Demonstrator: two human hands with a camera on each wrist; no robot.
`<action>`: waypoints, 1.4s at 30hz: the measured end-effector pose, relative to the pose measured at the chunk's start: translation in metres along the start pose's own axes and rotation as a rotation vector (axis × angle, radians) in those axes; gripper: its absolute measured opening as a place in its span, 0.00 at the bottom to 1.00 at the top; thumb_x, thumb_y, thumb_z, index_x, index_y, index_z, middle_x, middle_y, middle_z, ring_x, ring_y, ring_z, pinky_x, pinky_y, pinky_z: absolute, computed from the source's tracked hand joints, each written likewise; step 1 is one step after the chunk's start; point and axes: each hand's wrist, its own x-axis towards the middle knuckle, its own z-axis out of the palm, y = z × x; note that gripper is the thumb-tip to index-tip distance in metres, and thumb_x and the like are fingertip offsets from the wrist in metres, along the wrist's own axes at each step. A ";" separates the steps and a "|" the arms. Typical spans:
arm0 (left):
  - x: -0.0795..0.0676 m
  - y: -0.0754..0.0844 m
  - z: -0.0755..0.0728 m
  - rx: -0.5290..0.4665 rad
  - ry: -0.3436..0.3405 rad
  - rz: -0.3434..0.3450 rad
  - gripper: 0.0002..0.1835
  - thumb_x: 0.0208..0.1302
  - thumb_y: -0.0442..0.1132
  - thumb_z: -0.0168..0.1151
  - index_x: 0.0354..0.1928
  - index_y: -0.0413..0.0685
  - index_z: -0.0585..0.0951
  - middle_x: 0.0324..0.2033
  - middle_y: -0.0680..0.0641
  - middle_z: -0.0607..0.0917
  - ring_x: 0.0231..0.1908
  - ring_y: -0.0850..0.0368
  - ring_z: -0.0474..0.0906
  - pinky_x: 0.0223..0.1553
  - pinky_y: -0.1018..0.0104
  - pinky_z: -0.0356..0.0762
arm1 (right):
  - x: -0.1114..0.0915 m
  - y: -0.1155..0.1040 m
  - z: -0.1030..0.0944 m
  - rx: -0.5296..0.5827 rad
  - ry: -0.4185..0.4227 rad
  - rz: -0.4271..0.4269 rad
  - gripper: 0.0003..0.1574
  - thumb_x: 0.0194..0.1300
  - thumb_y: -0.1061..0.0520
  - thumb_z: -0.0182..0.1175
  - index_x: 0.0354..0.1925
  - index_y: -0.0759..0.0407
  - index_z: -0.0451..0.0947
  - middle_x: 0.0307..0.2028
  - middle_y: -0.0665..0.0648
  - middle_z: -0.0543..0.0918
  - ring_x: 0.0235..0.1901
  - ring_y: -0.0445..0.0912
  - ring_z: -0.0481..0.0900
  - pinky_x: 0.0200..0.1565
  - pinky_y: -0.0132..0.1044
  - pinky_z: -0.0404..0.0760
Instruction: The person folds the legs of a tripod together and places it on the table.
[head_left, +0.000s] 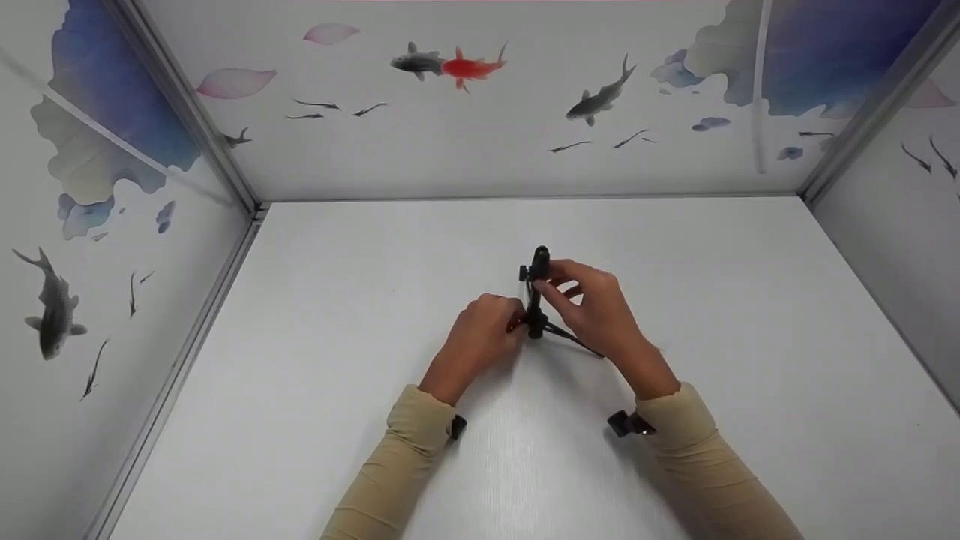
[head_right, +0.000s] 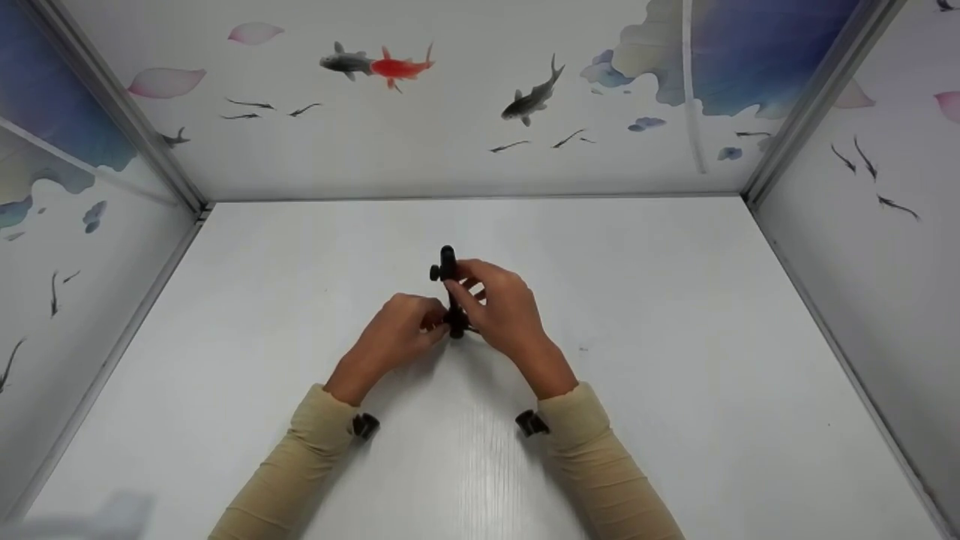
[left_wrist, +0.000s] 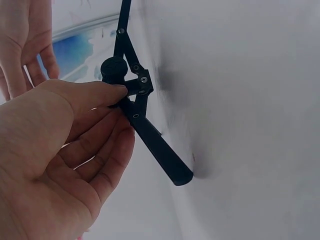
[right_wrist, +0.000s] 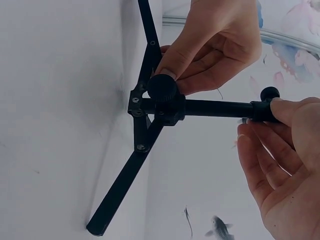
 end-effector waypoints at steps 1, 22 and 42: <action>0.000 0.000 0.000 0.004 0.000 0.000 0.02 0.72 0.37 0.71 0.40 0.48 0.91 0.28 0.53 0.86 0.30 0.60 0.74 0.33 0.65 0.73 | 0.000 0.000 0.000 -0.001 -0.001 0.003 0.14 0.78 0.54 0.67 0.59 0.53 0.87 0.50 0.49 0.93 0.46 0.42 0.90 0.43 0.46 0.90; -0.002 0.001 -0.002 -0.009 0.058 0.020 0.04 0.70 0.35 0.71 0.35 0.48 0.89 0.25 0.54 0.84 0.28 0.60 0.72 0.31 0.65 0.70 | 0.001 0.000 0.000 -0.002 0.002 0.001 0.14 0.77 0.54 0.68 0.57 0.54 0.87 0.49 0.50 0.93 0.46 0.43 0.90 0.42 0.44 0.91; -0.001 0.003 -0.002 0.026 0.057 0.021 0.04 0.70 0.37 0.72 0.35 0.48 0.89 0.25 0.53 0.84 0.29 0.61 0.73 0.31 0.65 0.69 | 0.000 -0.001 -0.001 0.000 0.000 0.021 0.15 0.76 0.54 0.69 0.58 0.52 0.87 0.50 0.49 0.93 0.46 0.44 0.90 0.42 0.44 0.90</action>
